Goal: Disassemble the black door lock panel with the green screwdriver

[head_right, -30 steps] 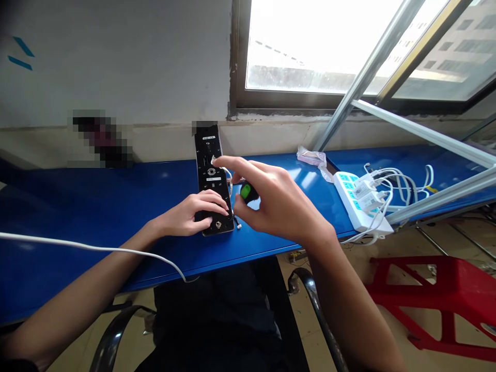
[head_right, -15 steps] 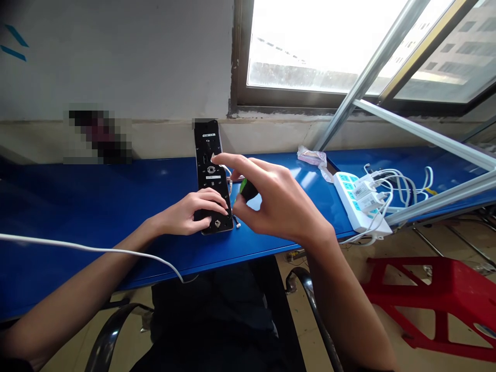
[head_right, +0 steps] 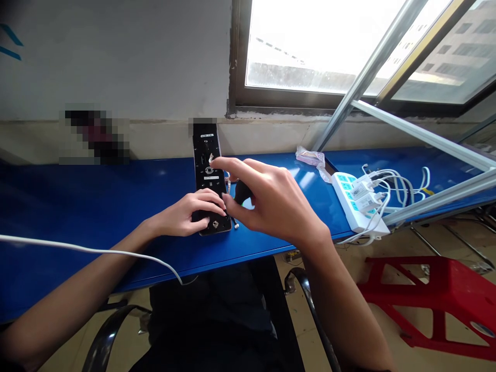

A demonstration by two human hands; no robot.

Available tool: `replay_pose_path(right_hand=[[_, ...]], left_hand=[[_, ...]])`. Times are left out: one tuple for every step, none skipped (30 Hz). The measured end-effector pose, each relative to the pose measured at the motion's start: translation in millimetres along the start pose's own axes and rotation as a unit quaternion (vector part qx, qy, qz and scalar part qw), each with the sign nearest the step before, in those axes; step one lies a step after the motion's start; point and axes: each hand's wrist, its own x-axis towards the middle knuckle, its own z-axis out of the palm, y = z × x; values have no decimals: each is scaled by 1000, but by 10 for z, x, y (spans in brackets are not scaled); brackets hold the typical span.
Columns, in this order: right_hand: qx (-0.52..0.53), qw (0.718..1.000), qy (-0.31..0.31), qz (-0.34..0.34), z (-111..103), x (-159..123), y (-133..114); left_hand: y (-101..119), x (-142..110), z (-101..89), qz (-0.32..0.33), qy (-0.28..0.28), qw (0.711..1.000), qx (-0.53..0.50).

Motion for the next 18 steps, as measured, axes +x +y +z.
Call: replay_pose_path(right_hand=[[-3, 1000, 4, -1, 7, 3, 8], [-4, 1000, 8, -3, 15, 7, 13], [0, 1000, 9, -5, 21, 10, 16], [8, 1000, 8, -6, 26, 12, 16], [20, 1000, 5, -8, 29, 13, 13], [34, 999, -1, -10, 31, 13, 8], [46, 999, -6, -14, 31, 12, 3], [52, 998, -10, -15, 29, 11, -1], [52, 998, -12, -13, 27, 10, -2], [45, 999, -12, -10, 24, 10, -2], [36, 999, -11, -7, 20, 10, 1], [28, 1000, -9, -6, 16, 11, 4], [25, 1000, -9, -8, 13, 13, 7], [27, 1000, -8, -10, 10, 13, 9], [32, 999, -6, -10, 8, 13, 10], [39, 999, -7, -9, 7, 11, 9], [48, 999, -9, -7, 6, 8, 7], [55, 998, -12, -6, 7, 5, 5]], left_hand=[[-4, -1, 0, 0, -2, 1000, -1], [-6, -2, 0, 0, -4, 1000, -2], [-6, -3, -1, -2, -4, 1000, -1], [-4, -4, -2, -3, -4, 1000, -1], [-1, -4, -4, -4, -4, 1000, 1], [2, -4, -5, -4, -3, 1000, 2], [4, -5, -5, -4, -1, 1000, 3], [5, -6, -5, -4, -1, 1000, 4], [4, -7, -4, -3, 0, 1000, 5], [1, -9, -2, -3, -1, 1000, 5], [-2, -10, 0, -4, -1, 1000, 6], [-5, -10, 1, -5, -2, 1000, 6], [-7, -9, 2, -5, -2, 1000, 6], [-7, -8, 1, -5, -2, 1000, 6], [-5, -5, 0, -5, -1, 1000, 6], [-3, -2, 0, -5, -1, 1000, 6], [-1, 0, -1, -4, 0, 1000, 7], [0, 3, -1, -3, 1, 1000, 8]])
